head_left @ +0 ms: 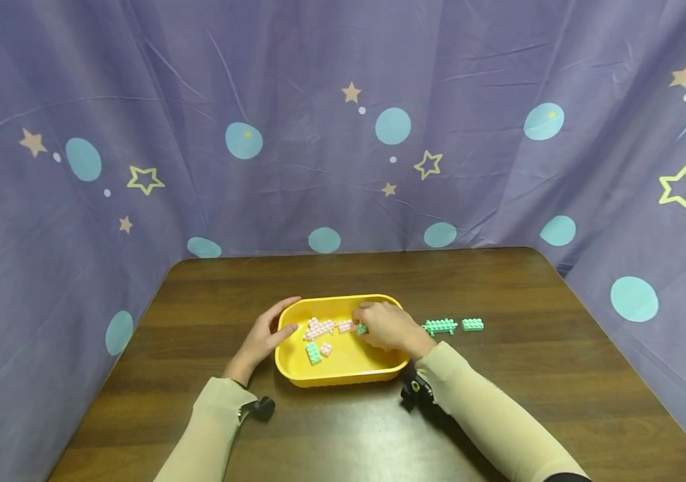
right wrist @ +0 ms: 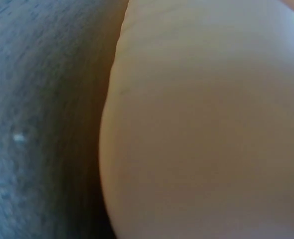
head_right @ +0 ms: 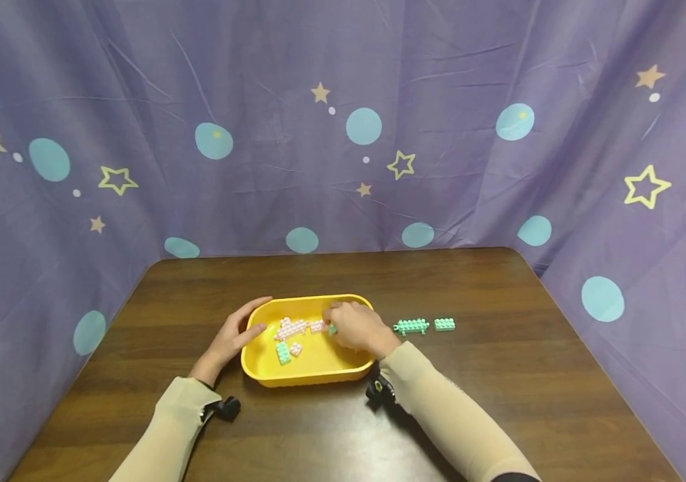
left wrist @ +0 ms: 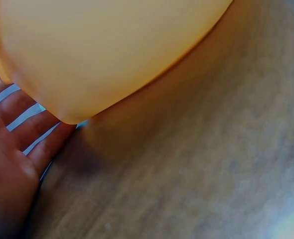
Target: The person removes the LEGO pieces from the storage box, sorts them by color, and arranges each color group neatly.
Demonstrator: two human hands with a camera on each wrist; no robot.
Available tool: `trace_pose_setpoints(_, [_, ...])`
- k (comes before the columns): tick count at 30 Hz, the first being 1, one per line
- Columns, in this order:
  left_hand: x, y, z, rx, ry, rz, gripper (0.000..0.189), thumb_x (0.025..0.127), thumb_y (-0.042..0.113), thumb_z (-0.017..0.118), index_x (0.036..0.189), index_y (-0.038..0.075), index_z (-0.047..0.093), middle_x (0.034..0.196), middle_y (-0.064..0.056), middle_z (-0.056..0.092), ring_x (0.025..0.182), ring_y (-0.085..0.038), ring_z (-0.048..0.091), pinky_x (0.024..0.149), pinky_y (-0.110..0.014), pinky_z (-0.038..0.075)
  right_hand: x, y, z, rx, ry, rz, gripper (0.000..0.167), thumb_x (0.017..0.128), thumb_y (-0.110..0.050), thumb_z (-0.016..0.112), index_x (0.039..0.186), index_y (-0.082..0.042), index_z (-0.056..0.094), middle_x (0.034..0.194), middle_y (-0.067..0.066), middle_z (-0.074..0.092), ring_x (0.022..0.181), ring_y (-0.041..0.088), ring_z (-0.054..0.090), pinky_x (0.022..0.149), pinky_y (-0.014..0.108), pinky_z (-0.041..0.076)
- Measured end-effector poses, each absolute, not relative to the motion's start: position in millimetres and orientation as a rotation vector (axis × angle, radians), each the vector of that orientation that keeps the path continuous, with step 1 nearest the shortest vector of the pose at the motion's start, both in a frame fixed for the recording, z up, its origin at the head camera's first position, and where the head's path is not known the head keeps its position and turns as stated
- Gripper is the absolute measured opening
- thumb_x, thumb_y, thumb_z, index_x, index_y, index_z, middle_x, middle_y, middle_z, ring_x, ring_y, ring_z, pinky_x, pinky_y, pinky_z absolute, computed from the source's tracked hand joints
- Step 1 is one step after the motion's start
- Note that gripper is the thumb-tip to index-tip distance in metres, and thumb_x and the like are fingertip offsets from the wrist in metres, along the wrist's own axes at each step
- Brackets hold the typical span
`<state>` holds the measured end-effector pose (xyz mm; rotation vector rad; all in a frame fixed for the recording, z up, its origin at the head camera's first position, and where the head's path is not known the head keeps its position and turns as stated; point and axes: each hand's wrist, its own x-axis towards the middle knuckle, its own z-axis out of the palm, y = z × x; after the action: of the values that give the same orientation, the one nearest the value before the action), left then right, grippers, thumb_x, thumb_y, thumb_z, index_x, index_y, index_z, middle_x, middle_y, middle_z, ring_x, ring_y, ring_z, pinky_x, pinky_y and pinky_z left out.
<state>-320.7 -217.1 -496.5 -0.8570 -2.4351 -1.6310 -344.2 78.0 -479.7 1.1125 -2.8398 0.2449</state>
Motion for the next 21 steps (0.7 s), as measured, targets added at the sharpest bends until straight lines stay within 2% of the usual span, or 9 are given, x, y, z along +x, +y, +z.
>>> trace_pose_setpoints(10, [-319.5, -216.8, -494.4, -0.851, -2.432, -1.655, 0.053, 0.092, 0.002, 0.061, 0.141, -0.008, 0.043, 0.140, -0.027, 0.050, 0.120, -0.043, 0.052, 0.100, -0.019, 0.041, -346.1, 77.6, -479.8, 1.123, -2.835, 0.186, 0.015, 0.087, -0.020, 0.071, 0.102, -0.020, 0.069, 0.096, -0.003, 0.064, 0.070, 0.007, 0.055, 0.064, 0.023, 0.048])
trace_pose_setpoints(21, [-318.4, -215.9, -493.4, -0.858, -2.428, -1.677, 0.054, 0.091, 0.001, 0.061, 0.140, -0.009, 0.042, 0.139, -0.027, 0.050, 0.120, -0.043, 0.052, 0.100, -0.022, 0.043, -347.3, 80.2, -476.7, 1.132, -2.789, 0.266, 0.011, 0.082, -0.019, 0.073, 0.091, -0.022, 0.068, 0.088, -0.008, 0.060, 0.071, 0.006, 0.056, 0.064, 0.025, 0.049])
